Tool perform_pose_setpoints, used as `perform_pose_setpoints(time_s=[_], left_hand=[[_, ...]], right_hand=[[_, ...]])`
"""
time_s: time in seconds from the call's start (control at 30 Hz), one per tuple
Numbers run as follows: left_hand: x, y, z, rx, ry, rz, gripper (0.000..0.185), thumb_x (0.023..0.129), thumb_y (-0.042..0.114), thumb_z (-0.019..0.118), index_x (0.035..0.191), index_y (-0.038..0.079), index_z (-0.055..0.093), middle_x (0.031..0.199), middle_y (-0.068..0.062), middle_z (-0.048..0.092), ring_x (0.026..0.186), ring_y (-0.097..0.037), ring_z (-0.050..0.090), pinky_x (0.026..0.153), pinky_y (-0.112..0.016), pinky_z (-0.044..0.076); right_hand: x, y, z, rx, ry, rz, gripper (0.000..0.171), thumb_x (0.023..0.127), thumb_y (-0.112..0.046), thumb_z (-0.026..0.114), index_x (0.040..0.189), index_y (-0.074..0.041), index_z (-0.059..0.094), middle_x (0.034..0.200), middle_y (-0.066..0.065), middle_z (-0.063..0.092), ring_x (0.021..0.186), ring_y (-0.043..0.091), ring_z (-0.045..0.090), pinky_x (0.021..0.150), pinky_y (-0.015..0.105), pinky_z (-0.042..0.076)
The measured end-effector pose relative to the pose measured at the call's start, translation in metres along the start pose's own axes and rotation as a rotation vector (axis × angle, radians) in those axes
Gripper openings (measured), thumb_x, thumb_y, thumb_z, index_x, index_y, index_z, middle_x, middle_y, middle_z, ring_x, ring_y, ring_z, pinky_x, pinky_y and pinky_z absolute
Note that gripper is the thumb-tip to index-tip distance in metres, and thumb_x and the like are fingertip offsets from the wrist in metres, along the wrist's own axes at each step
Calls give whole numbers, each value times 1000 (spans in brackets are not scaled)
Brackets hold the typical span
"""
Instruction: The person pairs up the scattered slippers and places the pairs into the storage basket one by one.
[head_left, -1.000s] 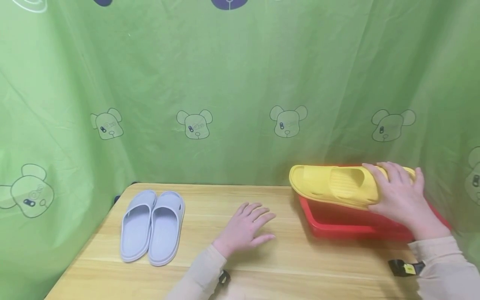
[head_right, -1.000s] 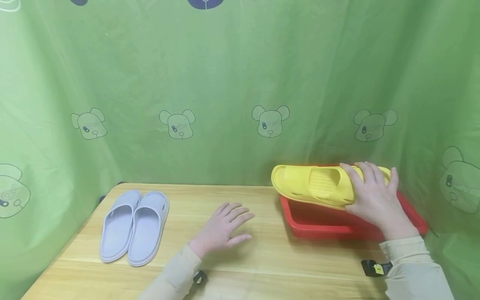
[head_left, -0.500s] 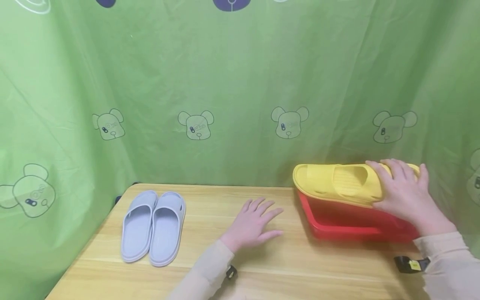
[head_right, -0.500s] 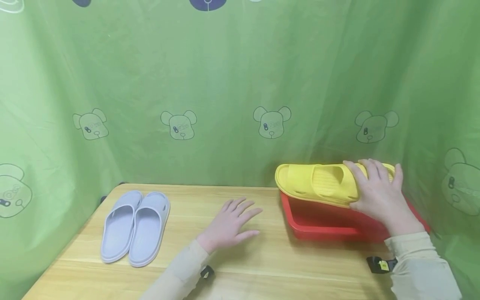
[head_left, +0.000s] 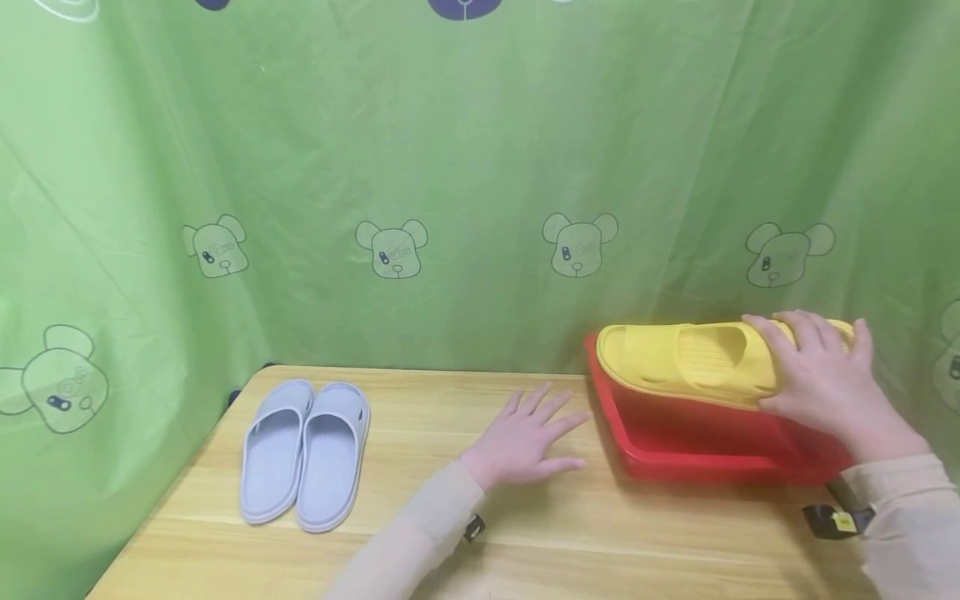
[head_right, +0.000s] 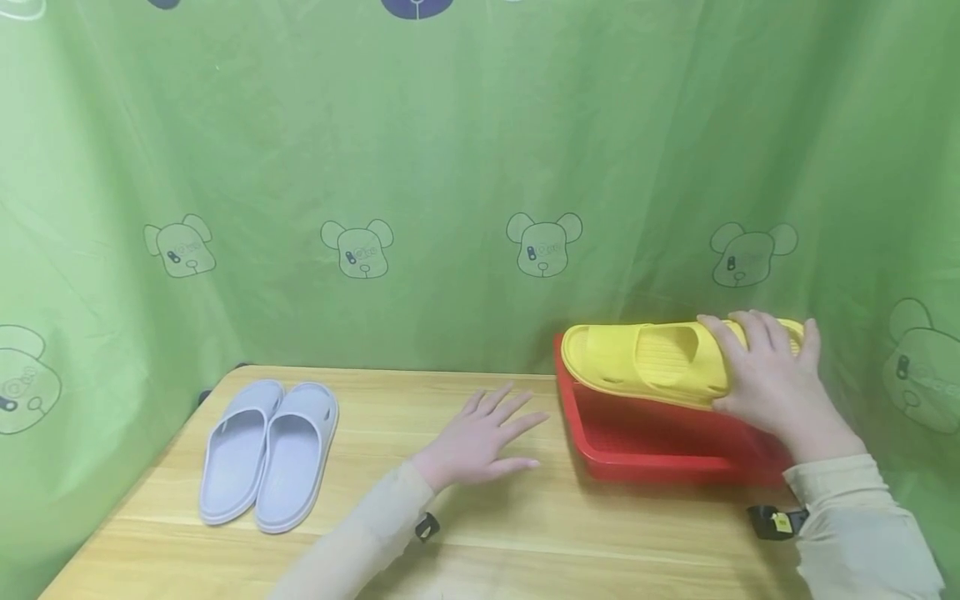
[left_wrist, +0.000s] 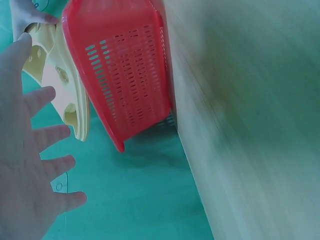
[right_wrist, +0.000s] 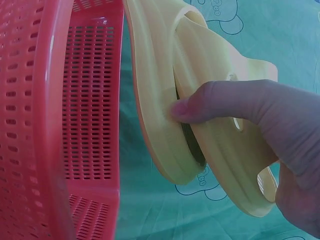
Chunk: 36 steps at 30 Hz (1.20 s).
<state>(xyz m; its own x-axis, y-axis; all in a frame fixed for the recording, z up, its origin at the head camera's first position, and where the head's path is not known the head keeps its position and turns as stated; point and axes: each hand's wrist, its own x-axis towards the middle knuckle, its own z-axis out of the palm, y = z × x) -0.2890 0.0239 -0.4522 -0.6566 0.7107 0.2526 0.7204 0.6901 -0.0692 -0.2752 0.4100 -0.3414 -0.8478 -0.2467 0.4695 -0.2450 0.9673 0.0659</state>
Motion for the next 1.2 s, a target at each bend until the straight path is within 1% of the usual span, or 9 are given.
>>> perform_pose_setpoints(time_s=[0.3,0.37,0.5,0.63,0.73,0.87,0.97,1.2], left_hand=[[15,4,1,-8,-41,64,71,91,77,25,152,51,-2,166,6,4,154,-26,-1,122,-58,12],[18,5,2,-1,-52,73,71,91,77,25,151,51,-3,166,8,1,154,-25,-4,122,-58,11],[24,6,1,32,-68,88,72,91,78,24,151,51,-3,166,7,1,154,-24,-5,122,-58,12],[30,7,0,52,-79,113,72,91,77,26,151,51,-4,167,6,3,154,-25,-4,123,-57,11],[35,7,0,68,-83,136,73,91,77,27,150,52,-5,167,5,3,154,-26,1,123,-56,10],[41,9,0,70,-109,151,73,90,78,27,148,55,-9,166,8,-3,154,-26,3,124,-54,7],[44,11,0,76,-134,163,72,89,78,26,147,56,-10,165,11,-8,154,-25,0,124,-53,3],[54,17,4,111,-164,203,71,90,78,24,147,56,-12,165,11,-10,154,-25,-1,124,-51,-5]], right_hand=[[2,5,-1,-8,-16,-9,123,45,-27,92,150,-21,27,139,28,33,127,53,25,106,74,-21],[3,5,-2,-14,-20,-13,124,45,-28,92,150,-21,27,139,28,33,127,53,25,106,74,-22],[5,8,-3,-27,-25,-24,125,44,-28,92,151,-22,27,139,28,33,127,53,25,106,74,-23],[8,11,-4,-38,-32,-39,126,44,-29,93,151,-22,27,139,29,32,127,54,25,106,74,-22],[9,13,-5,-45,-37,-52,124,44,-28,92,150,-21,28,139,30,32,127,54,25,106,75,-20],[10,16,-4,-53,-40,-70,123,44,-25,91,149,-21,28,137,29,34,127,52,25,106,76,-19],[11,19,-1,-52,-43,-85,123,44,-22,89,151,-21,27,136,28,35,127,51,26,106,74,-22],[17,20,1,-66,-65,-103,123,45,-19,89,151,-20,26,137,26,35,127,50,26,107,73,-22]])
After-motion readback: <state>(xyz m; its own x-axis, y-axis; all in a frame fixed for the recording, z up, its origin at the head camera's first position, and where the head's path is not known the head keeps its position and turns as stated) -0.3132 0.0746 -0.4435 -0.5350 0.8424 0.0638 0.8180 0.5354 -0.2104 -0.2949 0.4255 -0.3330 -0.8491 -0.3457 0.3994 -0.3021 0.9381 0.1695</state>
